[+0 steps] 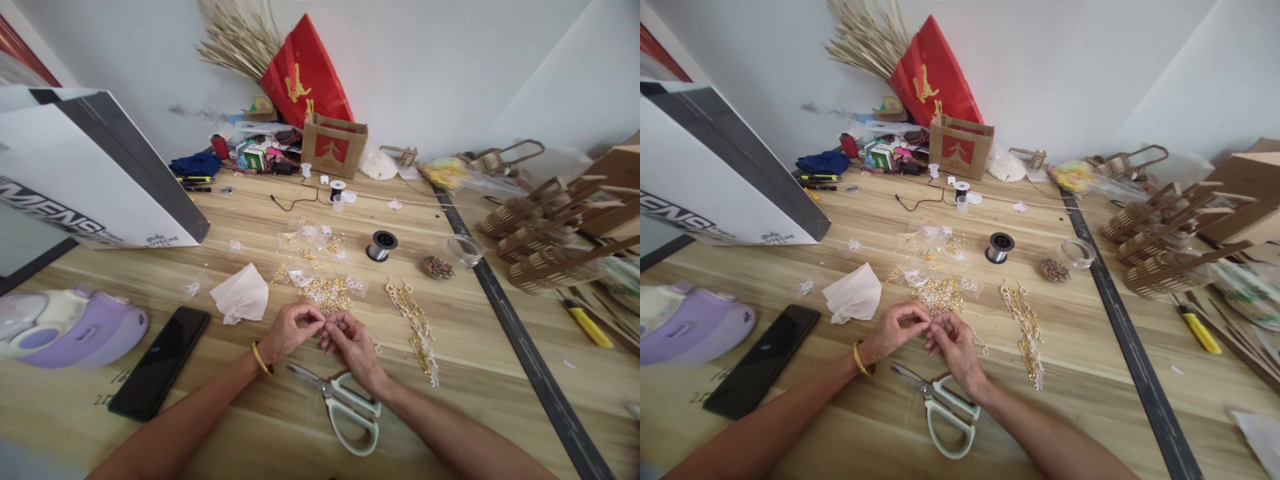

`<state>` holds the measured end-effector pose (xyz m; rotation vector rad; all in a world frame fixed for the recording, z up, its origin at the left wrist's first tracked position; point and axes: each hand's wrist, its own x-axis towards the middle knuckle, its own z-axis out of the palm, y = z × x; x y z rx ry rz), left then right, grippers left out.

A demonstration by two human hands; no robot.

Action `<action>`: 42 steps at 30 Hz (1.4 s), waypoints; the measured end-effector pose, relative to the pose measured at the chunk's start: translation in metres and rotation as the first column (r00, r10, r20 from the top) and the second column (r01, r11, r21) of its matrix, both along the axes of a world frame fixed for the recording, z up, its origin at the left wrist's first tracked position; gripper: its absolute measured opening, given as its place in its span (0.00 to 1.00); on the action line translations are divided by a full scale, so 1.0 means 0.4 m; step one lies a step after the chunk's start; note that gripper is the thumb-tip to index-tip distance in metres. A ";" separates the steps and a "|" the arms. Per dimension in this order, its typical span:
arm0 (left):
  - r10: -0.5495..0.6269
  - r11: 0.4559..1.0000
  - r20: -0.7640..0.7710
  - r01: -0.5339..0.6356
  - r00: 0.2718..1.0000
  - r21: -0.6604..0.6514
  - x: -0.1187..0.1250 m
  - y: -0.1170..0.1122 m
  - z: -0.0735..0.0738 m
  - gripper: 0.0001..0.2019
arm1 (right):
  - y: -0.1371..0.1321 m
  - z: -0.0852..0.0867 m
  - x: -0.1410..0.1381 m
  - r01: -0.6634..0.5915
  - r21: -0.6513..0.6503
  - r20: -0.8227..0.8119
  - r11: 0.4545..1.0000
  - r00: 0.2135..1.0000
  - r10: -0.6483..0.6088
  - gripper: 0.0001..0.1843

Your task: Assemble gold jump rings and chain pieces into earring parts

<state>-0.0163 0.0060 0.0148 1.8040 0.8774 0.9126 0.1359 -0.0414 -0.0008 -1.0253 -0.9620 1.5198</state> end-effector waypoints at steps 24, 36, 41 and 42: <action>-0.002 0.994 -0.064 -0.005 0.998 -0.110 -0.001 -0.002 0.017 0.04 | -0.004 0.002 -0.004 0.008 0.004 0.024 1.000 1.000 -0.008 0.18; 0.009 0.996 -0.056 -0.014 0.998 -0.086 0.000 -0.005 0.016 0.05 | -0.008 -0.002 -0.004 -0.006 0.019 0.054 1.000 0.999 0.005 0.17; 0.007 0.996 -0.052 -0.011 0.999 -0.088 -0.001 -0.005 0.011 0.04 | -0.009 0.002 -0.002 -0.018 0.025 0.044 1.000 0.999 0.017 0.16; 0.006 0.996 -0.053 -0.010 0.999 -0.087 0.000 -0.005 0.011 0.03 | -0.009 0.001 -0.001 -0.021 0.026 0.039 0.999 0.999 0.020 0.16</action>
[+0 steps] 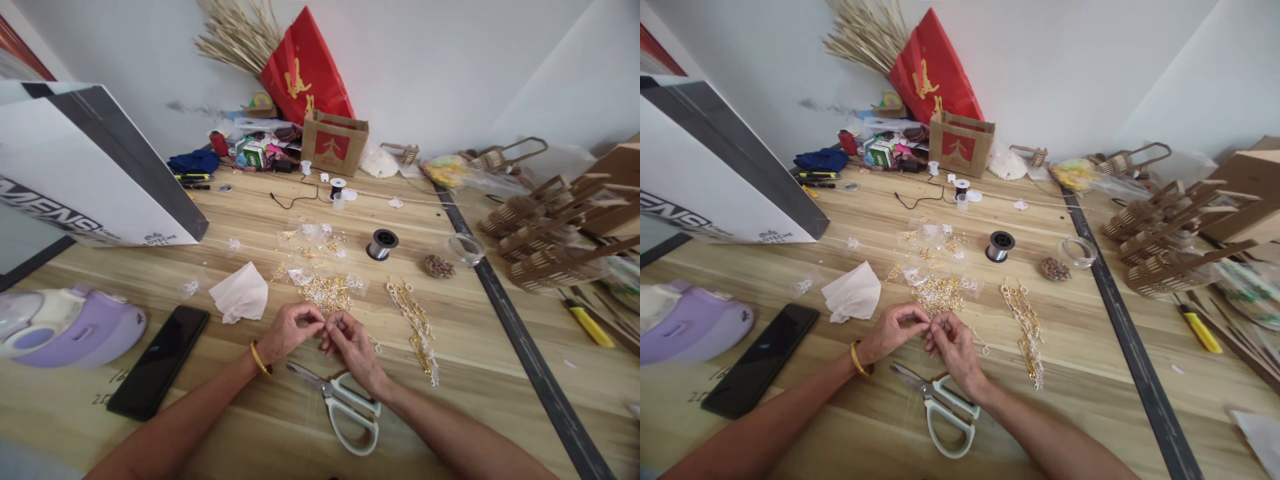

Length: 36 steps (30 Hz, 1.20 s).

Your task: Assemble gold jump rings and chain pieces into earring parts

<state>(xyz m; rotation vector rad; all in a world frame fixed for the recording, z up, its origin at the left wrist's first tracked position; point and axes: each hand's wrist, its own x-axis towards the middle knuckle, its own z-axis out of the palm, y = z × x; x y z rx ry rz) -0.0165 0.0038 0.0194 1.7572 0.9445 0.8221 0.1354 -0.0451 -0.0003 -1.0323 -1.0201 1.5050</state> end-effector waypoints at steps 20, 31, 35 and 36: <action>0.022 0.999 0.020 -0.021 1.000 -0.039 0.000 0.001 -0.007 0.00 | 0.008 -0.001 0.000 0.019 -0.030 -0.026 0.999 0.999 -0.020 0.18; 0.007 0.974 -0.102 0.016 0.995 0.225 -0.001 -0.007 0.002 0.03 | 0.009 -0.006 -0.001 0.008 -0.035 0.005 0.999 1.000 -0.008 0.19; -0.013 0.924 -0.133 0.062 0.991 0.376 -0.003 -0.014 -0.009 0.04 | 0.009 -0.010 -0.002 0.022 -0.031 0.013 0.999 1.000 -0.021 0.19; -0.008 0.901 -0.148 0.071 0.989 0.429 -0.004 -0.016 -0.012 0.04 | 0.009 -0.010 -0.002 0.022 -0.029 0.011 0.999 1.000 -0.022 0.19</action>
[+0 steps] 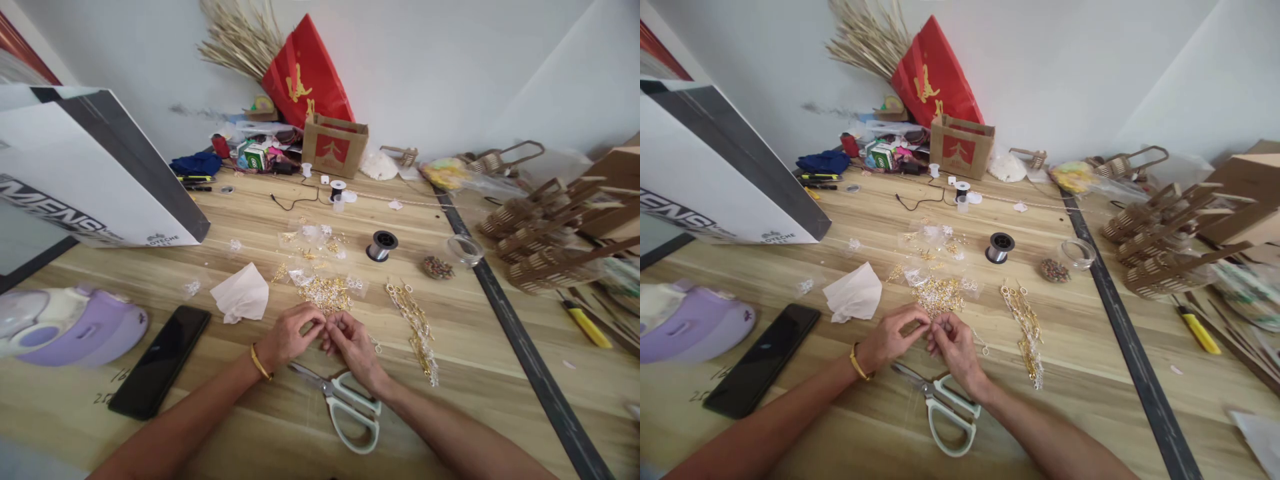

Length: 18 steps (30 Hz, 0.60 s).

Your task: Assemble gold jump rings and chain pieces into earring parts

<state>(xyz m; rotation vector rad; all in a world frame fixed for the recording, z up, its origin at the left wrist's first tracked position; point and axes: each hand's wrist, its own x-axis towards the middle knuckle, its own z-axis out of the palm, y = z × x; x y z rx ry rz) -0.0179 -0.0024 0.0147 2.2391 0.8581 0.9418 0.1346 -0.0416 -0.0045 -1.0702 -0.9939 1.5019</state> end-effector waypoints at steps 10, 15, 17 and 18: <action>0.108 0.896 -0.279 0.028 0.954 0.442 -0.015 -0.005 -0.012 0.07 | 0.001 0.007 0.005 -0.027 0.034 -0.002 0.999 1.000 0.027 0.18; 0.114 0.882 -0.293 0.040 0.949 0.470 -0.015 -0.009 -0.009 0.07 | -0.001 0.000 0.007 -0.032 0.020 -0.001 0.999 0.999 0.032 0.18; 0.118 0.874 -0.290 0.039 0.950 0.485 -0.015 -0.011 -0.005 0.07 | -0.002 -0.003 0.007 -0.037 0.014 0.000 0.999 0.999 0.037 0.18; 0.118 0.874 -0.289 0.039 0.950 0.485 -0.015 -0.011 -0.002 0.08 | -0.002 -0.005 0.007 -0.039 0.013 -0.001 0.999 0.999 0.039 0.17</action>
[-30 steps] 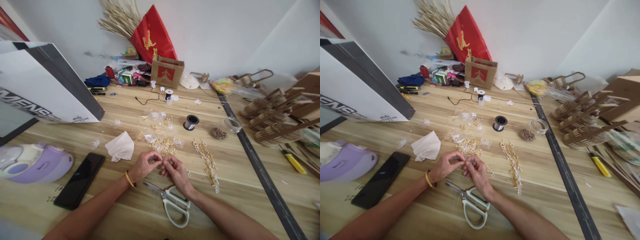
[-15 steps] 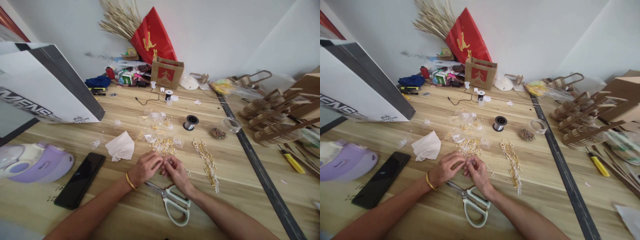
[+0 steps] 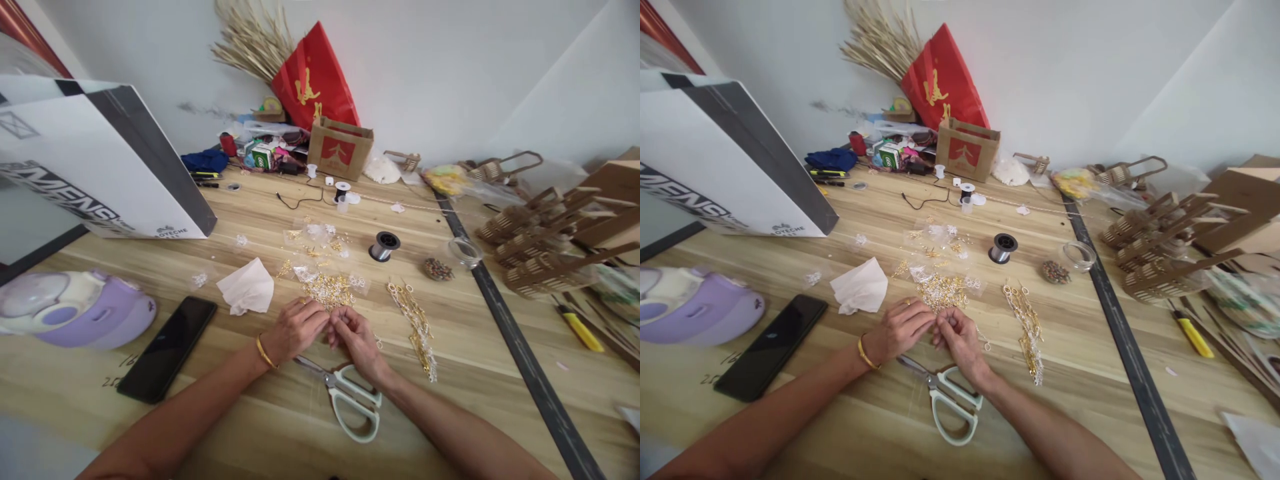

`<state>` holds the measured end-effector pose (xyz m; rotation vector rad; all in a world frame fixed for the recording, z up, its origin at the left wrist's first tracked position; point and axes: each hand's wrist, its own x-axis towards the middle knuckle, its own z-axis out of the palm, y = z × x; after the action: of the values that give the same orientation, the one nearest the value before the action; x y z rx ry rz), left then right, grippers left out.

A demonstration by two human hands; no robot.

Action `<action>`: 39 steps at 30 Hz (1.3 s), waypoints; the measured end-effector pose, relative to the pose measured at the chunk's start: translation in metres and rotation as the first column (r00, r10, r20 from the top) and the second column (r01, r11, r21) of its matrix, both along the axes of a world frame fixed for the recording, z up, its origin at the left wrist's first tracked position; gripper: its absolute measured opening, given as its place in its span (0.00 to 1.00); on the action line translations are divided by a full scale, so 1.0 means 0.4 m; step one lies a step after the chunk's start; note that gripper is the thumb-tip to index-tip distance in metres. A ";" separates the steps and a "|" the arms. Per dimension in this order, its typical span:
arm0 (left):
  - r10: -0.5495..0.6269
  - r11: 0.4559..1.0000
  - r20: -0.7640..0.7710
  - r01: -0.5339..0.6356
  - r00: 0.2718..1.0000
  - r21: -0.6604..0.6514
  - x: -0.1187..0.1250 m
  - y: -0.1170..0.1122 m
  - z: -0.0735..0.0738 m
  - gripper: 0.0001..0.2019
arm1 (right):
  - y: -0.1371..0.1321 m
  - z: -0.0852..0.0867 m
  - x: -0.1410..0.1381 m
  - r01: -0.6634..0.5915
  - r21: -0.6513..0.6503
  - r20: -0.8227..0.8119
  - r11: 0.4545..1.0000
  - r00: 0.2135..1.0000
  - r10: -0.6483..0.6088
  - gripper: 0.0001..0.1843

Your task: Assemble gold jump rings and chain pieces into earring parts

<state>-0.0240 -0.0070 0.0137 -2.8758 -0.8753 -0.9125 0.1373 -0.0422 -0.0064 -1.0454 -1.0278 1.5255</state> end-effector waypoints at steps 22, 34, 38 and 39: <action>0.441 0.324 0.355 0.222 0.824 -0.919 0.018 0.045 -0.012 0.05 | -0.001 0.010 0.001 0.028 0.005 0.010 1.000 1.000 -0.029 0.17; 0.439 0.283 0.337 0.228 0.833 -0.932 0.020 0.042 -0.004 0.05 | 0.002 0.018 -0.001 0.021 -0.016 0.000 1.000 1.000 -0.021 0.19; 0.449 0.272 0.338 0.233 0.827 -0.934 0.020 0.041 -0.001 0.04 | 0.001 0.018 -0.001 0.022 -0.009 0.003 1.000 1.000 -0.022 0.18; 0.452 0.270 0.337 0.233 0.826 -0.934 0.020 0.041 -0.001 0.04 | 0.001 0.018 -0.001 0.022 -0.005 0.005 1.000 1.000 -0.022 0.18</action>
<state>-0.0159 0.0093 0.0135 -3.2313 -2.5123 -1.7376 0.1370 -0.0419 0.0008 -1.0611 -1.0129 1.5099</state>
